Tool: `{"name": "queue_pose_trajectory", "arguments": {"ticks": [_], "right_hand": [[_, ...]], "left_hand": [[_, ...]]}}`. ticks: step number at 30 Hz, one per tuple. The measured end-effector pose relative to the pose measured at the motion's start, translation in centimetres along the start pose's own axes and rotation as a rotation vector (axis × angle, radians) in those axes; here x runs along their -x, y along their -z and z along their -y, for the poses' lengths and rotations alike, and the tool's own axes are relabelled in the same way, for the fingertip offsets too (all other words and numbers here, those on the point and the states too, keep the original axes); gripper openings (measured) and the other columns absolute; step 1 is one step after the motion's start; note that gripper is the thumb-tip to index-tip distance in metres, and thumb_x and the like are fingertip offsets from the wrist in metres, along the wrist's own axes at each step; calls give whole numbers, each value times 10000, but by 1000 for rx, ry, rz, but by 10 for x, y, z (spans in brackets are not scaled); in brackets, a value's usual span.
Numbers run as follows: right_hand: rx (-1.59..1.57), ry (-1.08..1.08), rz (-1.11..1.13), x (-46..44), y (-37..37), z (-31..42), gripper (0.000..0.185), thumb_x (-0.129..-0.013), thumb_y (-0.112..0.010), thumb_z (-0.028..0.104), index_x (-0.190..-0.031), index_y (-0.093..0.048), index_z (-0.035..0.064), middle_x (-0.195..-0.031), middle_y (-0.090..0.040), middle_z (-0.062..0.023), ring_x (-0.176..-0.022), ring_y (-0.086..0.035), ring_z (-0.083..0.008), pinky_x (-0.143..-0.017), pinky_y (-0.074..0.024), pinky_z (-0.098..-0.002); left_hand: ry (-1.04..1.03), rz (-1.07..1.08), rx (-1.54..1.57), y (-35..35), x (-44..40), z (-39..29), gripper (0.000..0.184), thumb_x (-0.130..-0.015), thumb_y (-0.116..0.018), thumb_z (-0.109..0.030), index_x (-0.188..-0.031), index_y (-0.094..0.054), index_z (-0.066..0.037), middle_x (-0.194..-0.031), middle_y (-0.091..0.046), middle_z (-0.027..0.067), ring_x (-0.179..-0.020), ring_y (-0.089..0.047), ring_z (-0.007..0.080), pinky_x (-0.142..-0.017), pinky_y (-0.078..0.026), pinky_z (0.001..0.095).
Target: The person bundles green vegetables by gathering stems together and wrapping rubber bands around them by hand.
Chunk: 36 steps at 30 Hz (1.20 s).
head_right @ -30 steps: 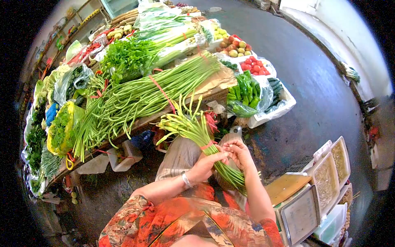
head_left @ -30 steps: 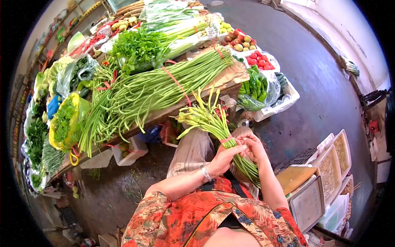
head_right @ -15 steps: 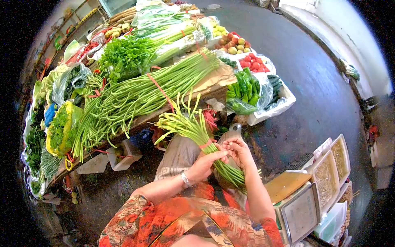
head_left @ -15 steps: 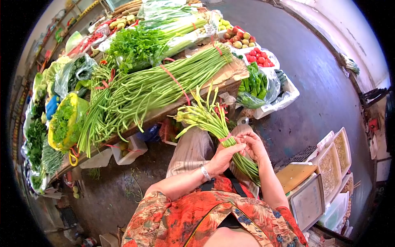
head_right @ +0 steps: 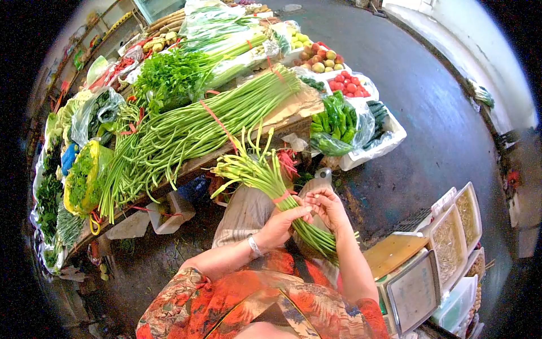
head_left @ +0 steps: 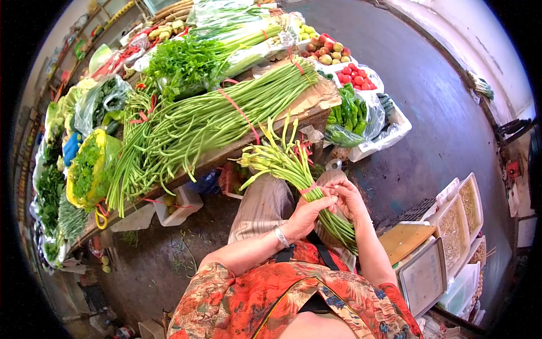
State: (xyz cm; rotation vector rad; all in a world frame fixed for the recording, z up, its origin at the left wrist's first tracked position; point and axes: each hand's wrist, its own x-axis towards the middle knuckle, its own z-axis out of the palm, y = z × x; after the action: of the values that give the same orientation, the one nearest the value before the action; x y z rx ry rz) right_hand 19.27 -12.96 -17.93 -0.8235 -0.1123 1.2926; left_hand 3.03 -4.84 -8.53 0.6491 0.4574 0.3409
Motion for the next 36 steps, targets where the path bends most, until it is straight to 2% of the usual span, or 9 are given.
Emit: {"name": "queue_pose_trajectory", "arguments": {"ticks": [5, 8, 9, 11, 15, 20, 27, 30, 36], "right_hand": [[99, 33, -1, -4, 10, 6, 199, -959, -537, 73, -1142, -586, 11, -1119, -651, -150, -984, -663, -236, -833, -558, -343], [149, 260, -160, 6, -16, 42, 556, -1002, -496, 381, -1420, -405, 27, -1326, -545, -127, -1217, -520, -231, -1007, -424, -372], [28, 395, -61, 19, -42, 57, 568, -993, -506, 384, -1414, -410, 15, -1350, -529, -125, -1217, -520, -242, -1033, -405, -375], [256, 564, 141, 37, -93, 81, 770, -984, -390, 579, -1529, -241, 57, -1508, -375, -156, -1328, -419, -270, -1098, -339, -440], [887, 470, 729, 97, -198, 78, 725, -989, -398, 554, -1488, -307, 36, -1457, -430, -166, -1294, -458, -276, -1082, -364, -433], [786, 339, 1088, 103, -239, 67, 728, -988, -380, 570, -1451, -355, 10, -1412, -477, -196, -1260, -499, -301, -1068, -380, -434], [98, 51, 740, 102, -232, 56, 747, -987, -354, 592, -1400, -420, -28, -1348, -541, -237, -1213, -556, -336, -1048, -402, -435], [-81, -125, 566, 102, -217, 43, 765, -995, -268, 615, -1420, -408, -4, -1365, -526, -242, -1235, -542, -336, -1038, -411, -437], [-300, -225, 466, 93, -198, 24, 724, -1003, -259, 597, -1463, -383, 51, -1448, -417, -282, -1303, -472, -400, -1058, -397, -473]], "left_hand": [[15, -7, 5, -3, -1, -3, 125, -908, -630, -70, -905, -507, -90, -782, -573, 33, -781, -604, 184, -743, -490, 323], [27, -61, 37, -1, -1, -3, 147, -892, -644, -58, -907, -504, -100, -766, -560, 30, -782, -606, 190, -738, -493, 329], [21, -85, 36, 2, -4, 1, 145, -892, -644, -64, -912, -507, -107, -765, -557, 28, -780, -602, 192, -736, -492, 330], [67, -108, 70, 2, -4, 2, 141, -890, -643, -65, -929, -515, -109, -770, -561, 27, -783, -596, 193, -740, -493, 328], [105, -139, 7, -1, -7, 1, 112, -905, -636, -93, -864, -531, -92, -786, -561, 42, -778, -574, 182, -770, -488, 343], [-6, -70, 10, 3, -9, 6, 130, -875, -688, -85, -864, -558, -80, -739, -591, 31, -701, -596, 152, -689, -499, 304], [-61, -195, 47, 11, 3, 12, 116, -869, -683, -75, -870, -568, -86, -759, -608, 33, -723, -610, 152, -695, -497, 295], [-71, -192, 65, 8, 7, 10, 120, -867, -686, -74, -873, -567, -85, -757, -607, 34, -723, -611, 153, -693, -498, 296], [-85, -187, 51, 4, 9, 7, 130, -861, -692, -73, -880, -564, -84, -754, -605, 35, -723, -612, 157, -689, -500, 298]]}}
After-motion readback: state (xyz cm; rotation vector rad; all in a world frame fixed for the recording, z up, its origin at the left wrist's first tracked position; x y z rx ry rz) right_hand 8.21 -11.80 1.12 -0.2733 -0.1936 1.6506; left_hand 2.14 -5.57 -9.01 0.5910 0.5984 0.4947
